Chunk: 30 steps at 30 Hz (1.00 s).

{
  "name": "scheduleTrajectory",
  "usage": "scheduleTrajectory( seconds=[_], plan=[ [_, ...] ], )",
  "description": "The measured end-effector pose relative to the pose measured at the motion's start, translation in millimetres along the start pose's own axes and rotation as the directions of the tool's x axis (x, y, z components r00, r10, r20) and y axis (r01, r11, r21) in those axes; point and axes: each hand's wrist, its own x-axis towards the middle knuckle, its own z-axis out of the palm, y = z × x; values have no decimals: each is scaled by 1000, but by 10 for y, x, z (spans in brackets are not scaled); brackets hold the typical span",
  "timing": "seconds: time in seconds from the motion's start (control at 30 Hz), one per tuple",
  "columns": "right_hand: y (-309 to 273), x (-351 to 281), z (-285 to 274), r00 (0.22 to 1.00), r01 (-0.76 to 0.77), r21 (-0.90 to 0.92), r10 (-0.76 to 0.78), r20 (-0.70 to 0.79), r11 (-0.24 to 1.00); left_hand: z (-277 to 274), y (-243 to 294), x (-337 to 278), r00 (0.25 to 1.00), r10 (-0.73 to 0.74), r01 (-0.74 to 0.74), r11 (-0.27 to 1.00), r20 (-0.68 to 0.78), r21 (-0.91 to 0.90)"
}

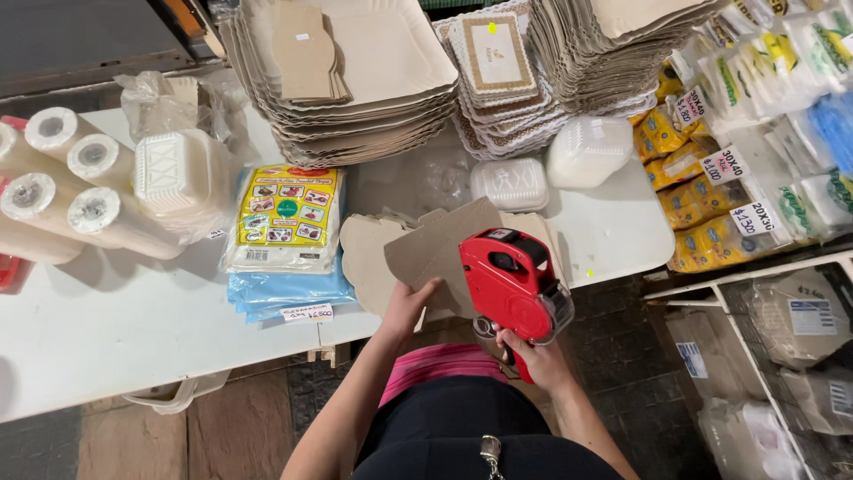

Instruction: The person uses a red pricing gun to apply labels to various stacks of flat cardboard containers on a work table.

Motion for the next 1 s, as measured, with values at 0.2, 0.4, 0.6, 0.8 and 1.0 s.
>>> scheduleTrajectory(
  seconds=[0.2, 0.4, 0.6, 0.8, 1.0],
  plan=[
    [-183, 18, 63, 976, -200, -137, 209, 59, 970, -56, -283, 136, 974, 216, -222, 966, 63, 133],
    [-369, 58, 160, 891, -401, -363, 450, 56, 841, -28, -380, 164, 959, 250, -261, 963, 134, 70],
    [-422, -31, 19, 889, -379, -408, 449, 87, 830, -23, -220, 58, 978, 168, -175, 983, 125, 53],
    [-342, -268, -229, 862, -491, -289, 507, -23, 822, -5, -19, -18, 997, 74, -74, 997, 17, -15],
    [-215, -428, -763, 907, -410, -22, 405, -120, 912, -114, -114, 100, 994, 104, -110, 971, -42, -213]
  ],
)
